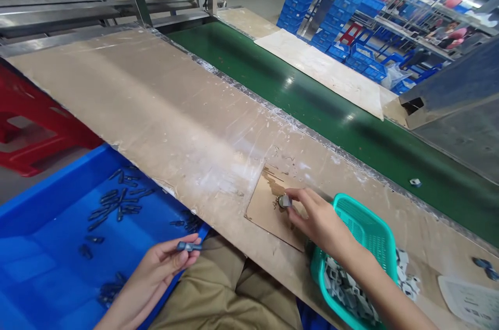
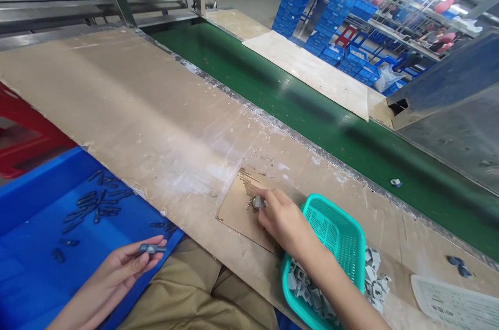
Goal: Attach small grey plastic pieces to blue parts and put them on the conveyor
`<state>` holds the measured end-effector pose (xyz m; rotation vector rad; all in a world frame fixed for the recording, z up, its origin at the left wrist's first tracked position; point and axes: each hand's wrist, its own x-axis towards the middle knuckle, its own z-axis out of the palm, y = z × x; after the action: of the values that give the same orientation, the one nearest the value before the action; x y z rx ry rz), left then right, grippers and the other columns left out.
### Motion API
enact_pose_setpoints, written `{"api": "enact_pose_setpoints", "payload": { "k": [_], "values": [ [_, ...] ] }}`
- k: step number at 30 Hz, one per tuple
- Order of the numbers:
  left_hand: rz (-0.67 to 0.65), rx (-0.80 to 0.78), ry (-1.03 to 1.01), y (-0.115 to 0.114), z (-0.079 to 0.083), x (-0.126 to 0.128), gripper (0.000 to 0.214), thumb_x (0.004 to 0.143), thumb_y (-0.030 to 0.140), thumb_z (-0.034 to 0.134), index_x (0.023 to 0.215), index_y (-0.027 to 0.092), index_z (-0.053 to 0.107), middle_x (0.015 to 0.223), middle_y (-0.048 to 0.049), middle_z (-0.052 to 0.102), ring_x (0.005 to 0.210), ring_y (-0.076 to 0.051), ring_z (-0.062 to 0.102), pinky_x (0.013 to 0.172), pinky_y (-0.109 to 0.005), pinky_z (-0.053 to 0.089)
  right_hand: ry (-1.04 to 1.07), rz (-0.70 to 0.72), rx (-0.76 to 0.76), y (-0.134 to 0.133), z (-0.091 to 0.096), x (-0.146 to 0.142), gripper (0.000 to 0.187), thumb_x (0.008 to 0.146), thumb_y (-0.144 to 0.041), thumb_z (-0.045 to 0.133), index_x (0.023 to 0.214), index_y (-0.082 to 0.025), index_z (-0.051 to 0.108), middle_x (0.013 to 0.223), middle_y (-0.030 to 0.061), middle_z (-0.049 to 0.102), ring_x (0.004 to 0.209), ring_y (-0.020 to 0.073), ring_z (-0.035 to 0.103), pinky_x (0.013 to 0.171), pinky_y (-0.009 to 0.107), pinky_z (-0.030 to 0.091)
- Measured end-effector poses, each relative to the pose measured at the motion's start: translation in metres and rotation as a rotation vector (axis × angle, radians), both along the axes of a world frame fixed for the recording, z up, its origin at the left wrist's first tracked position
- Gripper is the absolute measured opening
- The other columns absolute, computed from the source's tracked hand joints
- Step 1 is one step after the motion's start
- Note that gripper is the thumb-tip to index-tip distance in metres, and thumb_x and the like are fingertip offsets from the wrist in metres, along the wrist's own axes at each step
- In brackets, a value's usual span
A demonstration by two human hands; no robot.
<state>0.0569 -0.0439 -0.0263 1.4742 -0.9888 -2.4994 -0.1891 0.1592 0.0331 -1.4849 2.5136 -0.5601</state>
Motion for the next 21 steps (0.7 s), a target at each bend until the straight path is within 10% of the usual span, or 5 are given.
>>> {"api": "enact_pose_setpoints", "payload": {
  "k": [5, 9, 17, 21],
  "values": [
    [-0.086, -0.027, 0.187, 0.024, 0.016, -0.034, 0.039, 0.050, 0.031, 0.085, 0.083, 0.015, 0.071, 0.067, -0.0037, 0.068, 0.047, -0.010, 0.057, 0.042, -0.017, 0.047, -0.295, -0.189, -0.259, 0.005, 0.019, 0.015, 0.015, 0.084, -0.026, 0.054, 0.093, -0.023, 0.065, 0.095, 0.0078, 0.064, 0.087, 0.0204, 0.061, 0.073, 0.033, 0.051],
    [-0.080, -0.101, 0.375, 0.051, 0.024, -0.063, 0.024, 0.056, 0.022, 0.082, 0.066, 0.014, 0.061, 0.067, -0.0053, 0.070, 0.054, -0.013, 0.063, 0.051, -0.020, 0.052, -0.624, -0.290, -0.419, 0.009, 0.023, 0.033, 0.011, 0.078, -0.028, 0.064, 0.086, -0.022, 0.068, 0.094, 0.0076, 0.065, 0.089, 0.0198, 0.063, 0.073, 0.030, 0.054],
    [0.036, -1.293, 0.657, 0.084, 0.026, -0.077, 0.027, 0.066, -0.006, 0.066, 0.074, 0.020, 0.063, 0.089, -0.0004, 0.073, 0.074, -0.017, 0.070, 0.066, -0.024, 0.058, -0.530, -0.297, -0.592, 0.018, 0.039, 0.078, 0.023, 0.069, -0.014, 0.071, 0.088, -0.028, 0.068, 0.084, 0.0034, 0.070, 0.080, 0.0181, 0.066, 0.069, 0.027, 0.056],
    [0.042, -1.475, 0.727, 0.083, 0.028, -0.076, 0.034, 0.066, -0.007, 0.065, 0.085, 0.021, 0.064, 0.094, 0.0003, 0.073, 0.080, -0.015, 0.069, 0.070, -0.023, 0.058, -0.491, -0.264, -0.579, 0.019, 0.042, 0.087, 0.028, 0.069, -0.010, 0.071, 0.090, -0.028, 0.068, 0.084, 0.0033, 0.072, 0.081, 0.0193, 0.067, 0.069, 0.028, 0.057]
  ]
}}
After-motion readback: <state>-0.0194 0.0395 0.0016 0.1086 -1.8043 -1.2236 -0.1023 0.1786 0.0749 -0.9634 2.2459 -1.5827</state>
